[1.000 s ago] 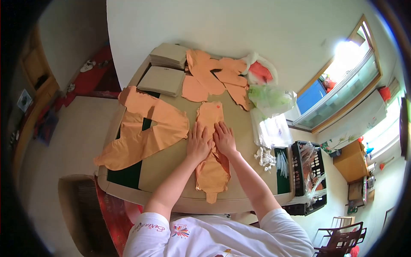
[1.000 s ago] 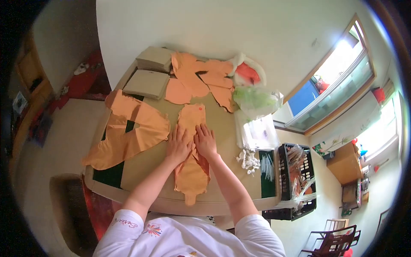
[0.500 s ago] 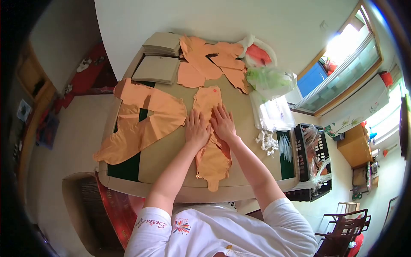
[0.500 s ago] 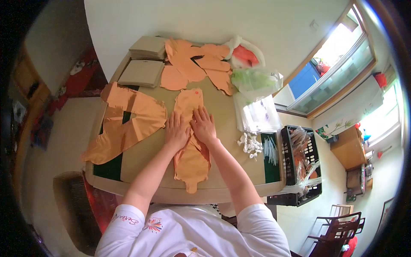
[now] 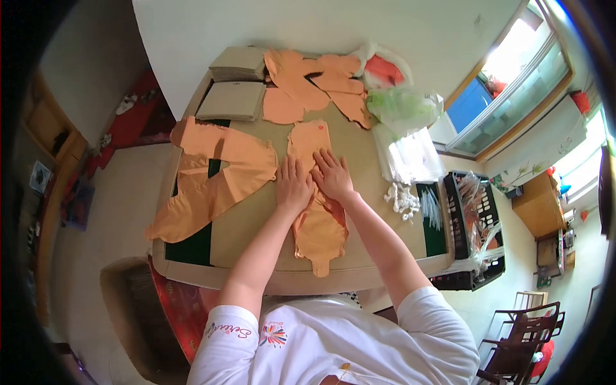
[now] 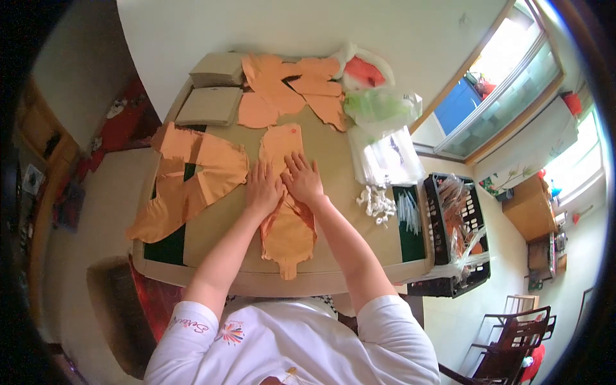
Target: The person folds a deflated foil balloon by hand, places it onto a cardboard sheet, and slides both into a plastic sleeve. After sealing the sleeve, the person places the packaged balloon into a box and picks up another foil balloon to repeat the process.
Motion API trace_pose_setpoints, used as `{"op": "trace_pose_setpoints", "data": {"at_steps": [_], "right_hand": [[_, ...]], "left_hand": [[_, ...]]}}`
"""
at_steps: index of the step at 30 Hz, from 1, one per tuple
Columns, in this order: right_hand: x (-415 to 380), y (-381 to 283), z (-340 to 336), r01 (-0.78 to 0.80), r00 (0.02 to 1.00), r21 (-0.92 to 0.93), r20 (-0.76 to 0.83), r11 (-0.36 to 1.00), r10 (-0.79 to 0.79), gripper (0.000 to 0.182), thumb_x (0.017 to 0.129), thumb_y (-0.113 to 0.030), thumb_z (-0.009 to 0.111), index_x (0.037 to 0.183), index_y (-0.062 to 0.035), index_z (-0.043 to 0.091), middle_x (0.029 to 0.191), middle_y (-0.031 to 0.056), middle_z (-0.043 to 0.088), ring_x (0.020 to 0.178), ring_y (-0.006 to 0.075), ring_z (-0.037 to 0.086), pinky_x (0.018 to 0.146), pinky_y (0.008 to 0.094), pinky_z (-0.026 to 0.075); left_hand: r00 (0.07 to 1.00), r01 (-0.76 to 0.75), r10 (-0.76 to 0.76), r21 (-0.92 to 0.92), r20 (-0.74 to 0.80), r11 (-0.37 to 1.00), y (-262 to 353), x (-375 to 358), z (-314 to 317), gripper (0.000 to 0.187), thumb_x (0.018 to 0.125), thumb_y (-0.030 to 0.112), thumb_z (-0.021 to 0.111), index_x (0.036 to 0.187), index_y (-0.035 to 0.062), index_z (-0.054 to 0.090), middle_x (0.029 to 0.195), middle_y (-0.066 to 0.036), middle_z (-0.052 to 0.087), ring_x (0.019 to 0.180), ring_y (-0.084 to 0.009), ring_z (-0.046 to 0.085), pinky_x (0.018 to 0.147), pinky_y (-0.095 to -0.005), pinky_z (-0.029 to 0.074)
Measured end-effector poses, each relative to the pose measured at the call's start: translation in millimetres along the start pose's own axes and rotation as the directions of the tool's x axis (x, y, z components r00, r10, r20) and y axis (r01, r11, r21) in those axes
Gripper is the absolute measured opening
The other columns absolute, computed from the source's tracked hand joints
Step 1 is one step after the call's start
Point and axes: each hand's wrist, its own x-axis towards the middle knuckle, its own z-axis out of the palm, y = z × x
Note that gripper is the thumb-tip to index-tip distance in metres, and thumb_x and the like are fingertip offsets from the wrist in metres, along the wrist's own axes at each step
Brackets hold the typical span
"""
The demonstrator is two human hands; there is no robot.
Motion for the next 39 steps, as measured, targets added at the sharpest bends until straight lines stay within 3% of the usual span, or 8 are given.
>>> {"op": "trace_pose_setpoints", "data": {"at_steps": [4, 8, 9, 15, 18, 27, 36, 39], "right_hand": [[-2, -2, -2, -0.002, 1.0, 0.008, -0.01, 1.0, 0.002, 0.054, 0.094, -0.04, 0.043, 0.14, -0.0109, 0.041, 0.149, 0.0127, 0.035, 0.14, 0.0291, 0.028, 0.111, 0.0553, 0.023], [0, -3, -2, -0.026, 1.0, 0.033, -0.01, 0.999, 0.027, 0.052, 0.094, -0.038, 0.043, 0.138, -0.0119, 0.042, 0.149, 0.0123, 0.036, 0.14, 0.0281, 0.028, 0.111, 0.0538, 0.022], [-1, -3, -2, -0.028, 1.0, 0.038, -0.013, 0.999, 0.029, 0.051, 0.094, -0.038, 0.044, 0.138, -0.0122, 0.043, 0.149, 0.0122, 0.036, 0.14, 0.0278, 0.028, 0.112, 0.0533, 0.022], [-1, 1, 7, -0.011, 0.996, 0.035, -0.09, 0.999, 0.014, 0.047, 0.095, -0.034, 0.042, 0.137, -0.0129, 0.043, 0.148, 0.011, 0.037, 0.139, 0.0268, 0.029, 0.112, 0.0522, 0.023], [-1, 2, 10, -0.03, 0.998, 0.001, -0.058, 1.0, 0.03, 0.047, 0.097, -0.034, 0.039, 0.14, -0.0157, 0.041, 0.148, 0.0095, 0.037, 0.139, 0.0257, 0.03, 0.112, 0.0521, 0.023], [-3, 3, 12, -0.008, 0.993, 0.023, -0.121, 1.0, 0.01, 0.047, 0.097, -0.035, 0.039, 0.138, -0.0131, 0.043, 0.146, 0.0106, 0.039, 0.137, 0.0262, 0.033, 0.112, 0.0525, 0.023], [-2, 4, 15, -0.022, 0.997, -0.005, -0.071, 1.0, 0.022, 0.049, 0.097, -0.037, 0.038, 0.139, -0.0141, 0.04, 0.149, 0.0087, 0.035, 0.139, 0.0246, 0.03, 0.112, 0.0517, 0.022], [-3, 3, 12, -0.003, 0.993, -0.043, -0.118, 0.999, -0.002, 0.048, 0.097, -0.038, 0.039, 0.139, -0.015, 0.041, 0.146, 0.0078, 0.038, 0.137, 0.0242, 0.032, 0.111, 0.0506, 0.024]], "left_hand": [[0.998, -0.049, 0.047, -0.039, -0.046, 0.998, -7, -11, 1, 0.052, 0.092, 0.027, 0.046, 0.133, -0.005, 0.042, 0.138, -0.026, 0.042, 0.132, -0.039, 0.035, 0.109, -0.0504, 0.026], [0.997, -0.059, 0.064, -0.146, 0.031, 0.988, -17, 0, -5, 0.045, 0.092, 0.019, 0.044, 0.131, -0.0045, 0.044, 0.136, -0.025, 0.045, 0.131, -0.0383, 0.037, 0.109, -0.0456, 0.029], [0.994, -0.101, 0.102, -0.031, 0.03, 0.994, -18, 0, -3, 0.043, 0.092, 0.016, 0.044, 0.13, -0.0045, 0.045, 0.135, -0.025, 0.046, 0.131, -0.0368, 0.037, 0.109, -0.043, 0.031], [0.991, -0.129, 0.132, 0.094, -0.021, 0.987, -16, -3, -5, 0.043, 0.091, 0.018, 0.046, 0.128, -0.0028, 0.047, 0.136, -0.021, 0.046, 0.131, -0.0349, 0.038, 0.109, -0.049, 0.029], [0.991, -0.117, 0.11, 0.107, 0.072, 0.987, -15, 1, -15, 0.043, 0.092, 0.017, 0.043, 0.132, -0.0003, 0.045, 0.138, -0.019, 0.044, 0.132, -0.0345, 0.037, 0.11, -0.0514, 0.026], [0.991, -0.098, 0.095, 0.032, 0.092, 0.995, -22, 2, -18, 0.04, 0.094, 0.012, 0.041, 0.132, 0.0009, 0.046, 0.137, -0.015, 0.046, 0.131, -0.0305, 0.038, 0.112, -0.0501, 0.022], [0.963, -0.212, 0.209, 0.0, 0.17, 0.977, -44, -32, -28, 0.044, 0.097, 0.022, 0.042, 0.136, 0.0025, 0.044, 0.145, -0.013, 0.039, 0.137, -0.0284, 0.032, 0.114, -0.0485, 0.018], [0.952, -0.237, 0.249, -0.087, 0.175, 0.967, -42, -43, -40, 0.048, 0.097, 0.027, 0.046, 0.137, 0.0018, 0.043, 0.145, -0.013, 0.04, 0.137, -0.0286, 0.031, 0.114, -0.0486, 0.019]]}}
